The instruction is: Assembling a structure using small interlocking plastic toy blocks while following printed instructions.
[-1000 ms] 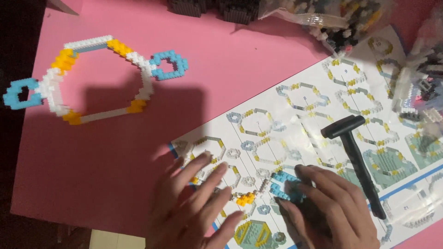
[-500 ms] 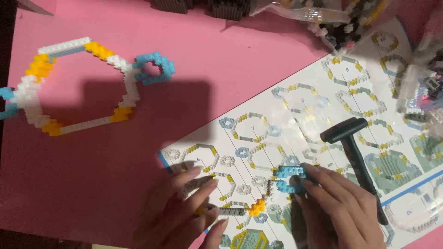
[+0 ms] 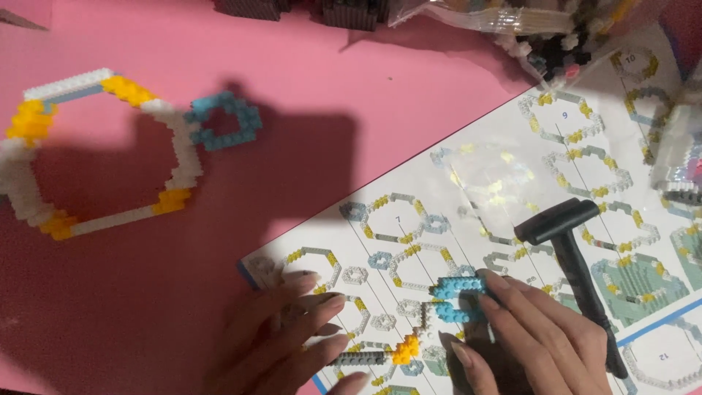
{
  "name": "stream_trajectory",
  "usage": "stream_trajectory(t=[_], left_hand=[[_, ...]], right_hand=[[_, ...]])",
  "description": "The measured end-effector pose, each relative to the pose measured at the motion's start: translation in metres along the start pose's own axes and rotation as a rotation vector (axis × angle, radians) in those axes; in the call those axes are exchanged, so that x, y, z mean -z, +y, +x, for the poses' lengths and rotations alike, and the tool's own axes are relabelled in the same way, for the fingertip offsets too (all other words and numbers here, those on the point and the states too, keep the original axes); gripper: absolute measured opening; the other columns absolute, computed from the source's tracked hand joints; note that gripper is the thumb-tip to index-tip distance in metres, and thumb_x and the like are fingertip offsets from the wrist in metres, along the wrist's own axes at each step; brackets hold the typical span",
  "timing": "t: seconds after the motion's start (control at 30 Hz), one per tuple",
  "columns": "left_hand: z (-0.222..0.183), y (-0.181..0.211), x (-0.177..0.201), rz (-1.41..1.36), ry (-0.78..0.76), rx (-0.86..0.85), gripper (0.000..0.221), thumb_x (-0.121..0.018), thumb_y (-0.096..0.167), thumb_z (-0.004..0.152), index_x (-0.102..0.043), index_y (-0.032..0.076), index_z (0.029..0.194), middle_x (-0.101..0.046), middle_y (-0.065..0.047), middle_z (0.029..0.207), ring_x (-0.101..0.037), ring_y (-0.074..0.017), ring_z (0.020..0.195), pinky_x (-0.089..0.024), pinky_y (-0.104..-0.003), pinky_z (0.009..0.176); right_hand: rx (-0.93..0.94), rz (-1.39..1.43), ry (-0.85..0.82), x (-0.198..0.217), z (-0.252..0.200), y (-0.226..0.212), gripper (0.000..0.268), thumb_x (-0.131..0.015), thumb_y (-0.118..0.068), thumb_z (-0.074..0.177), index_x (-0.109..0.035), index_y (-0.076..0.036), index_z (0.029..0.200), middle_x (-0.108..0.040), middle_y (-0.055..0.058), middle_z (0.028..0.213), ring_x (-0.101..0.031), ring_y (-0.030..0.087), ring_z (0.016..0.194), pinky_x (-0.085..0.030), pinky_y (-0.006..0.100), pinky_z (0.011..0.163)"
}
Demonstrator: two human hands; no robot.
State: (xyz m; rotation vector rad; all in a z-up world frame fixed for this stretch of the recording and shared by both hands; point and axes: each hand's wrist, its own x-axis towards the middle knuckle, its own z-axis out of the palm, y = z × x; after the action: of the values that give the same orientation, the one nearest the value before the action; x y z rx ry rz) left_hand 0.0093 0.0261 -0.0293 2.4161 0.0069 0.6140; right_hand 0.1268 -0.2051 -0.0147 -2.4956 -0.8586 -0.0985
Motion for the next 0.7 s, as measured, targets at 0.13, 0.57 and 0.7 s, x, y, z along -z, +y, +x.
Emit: stream_trajectory(t=[0.13,0.57,0.7], left_hand=[[0.016,-0.010,0.012,0.164,-0.223,-0.199,0.032,-0.083,0.050,0.099,-0.068,0.022,0.096,-0.076,-0.004,0.127,-0.067,-0.0354,0.124,-0.057,-0.045,0.102],[0.007,-0.015,0.006,0.179,-0.118,-0.109,0.031,-0.088,0.046,0.094,-0.060,0.032,0.099,-0.075,0.007,0.128,-0.073,-0.0282,0.121,-0.056,-0.042,0.096],[0.008,-0.021,0.015,0.233,-0.275,-0.200,0.032,-0.081,0.044,0.102,-0.066,0.029,0.126,-0.071,0.012,0.139,-0.069,-0.0234,0.129,-0.055,-0.040,0.101]], right_hand=[[0.031,0.017,0.058,-0.003,0.003,0.000,0.033,-0.075,-0.028,0.090,-0.074,-0.004,0.112,-0.079,0.014,0.121,-0.071,0.028,0.115,-0.052,0.038,0.106],[0.103,-0.016,0.053,-0.010,-0.007,0.034,0.036,-0.075,-0.034,0.089,-0.074,-0.006,0.112,-0.079,0.011,0.121,-0.073,0.027,0.116,-0.051,0.037,0.106],[0.249,-0.045,-0.164,-0.012,-0.012,0.071,0.049,-0.079,-0.053,0.078,-0.081,-0.007,0.093,-0.080,0.013,0.113,-0.079,0.030,0.096,-0.064,0.043,0.092]])
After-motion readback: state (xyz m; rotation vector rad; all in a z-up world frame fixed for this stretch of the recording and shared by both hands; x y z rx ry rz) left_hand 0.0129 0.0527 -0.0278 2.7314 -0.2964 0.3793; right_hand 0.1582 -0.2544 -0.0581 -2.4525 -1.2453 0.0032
